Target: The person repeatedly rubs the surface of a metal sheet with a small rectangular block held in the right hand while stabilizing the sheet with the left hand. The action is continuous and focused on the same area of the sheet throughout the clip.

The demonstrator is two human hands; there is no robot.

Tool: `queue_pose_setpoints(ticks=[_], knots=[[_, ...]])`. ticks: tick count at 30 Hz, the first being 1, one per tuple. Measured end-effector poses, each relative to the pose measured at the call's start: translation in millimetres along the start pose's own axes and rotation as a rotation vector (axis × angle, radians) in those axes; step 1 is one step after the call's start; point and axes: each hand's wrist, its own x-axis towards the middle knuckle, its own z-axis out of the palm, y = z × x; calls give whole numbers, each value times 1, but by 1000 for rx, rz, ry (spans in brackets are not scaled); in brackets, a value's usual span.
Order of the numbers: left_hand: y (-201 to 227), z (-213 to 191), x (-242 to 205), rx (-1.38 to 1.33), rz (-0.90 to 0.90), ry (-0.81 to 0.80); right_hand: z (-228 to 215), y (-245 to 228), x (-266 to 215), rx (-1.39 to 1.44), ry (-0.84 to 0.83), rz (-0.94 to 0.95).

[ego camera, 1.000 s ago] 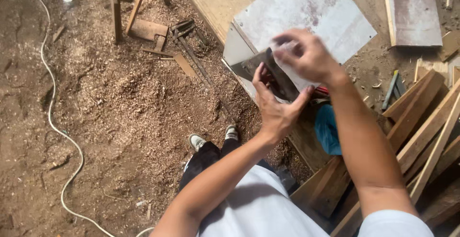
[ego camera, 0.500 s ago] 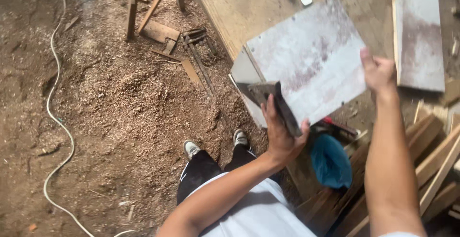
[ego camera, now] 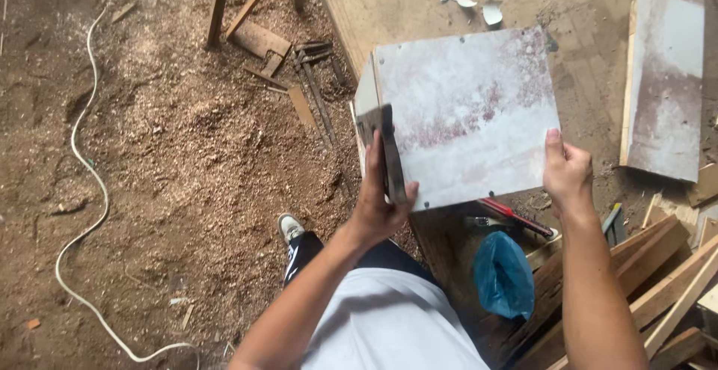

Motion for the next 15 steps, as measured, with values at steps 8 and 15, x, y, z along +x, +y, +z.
queue_pose_setpoints(ticks=[8, 15], knots=[[24, -18, 17, -251, -158, 40, 19, -120, 7, -373, 18, -759], [29, -33, 45, -552, -497, 115, 140, -225, 28, -402, -264, -1026]])
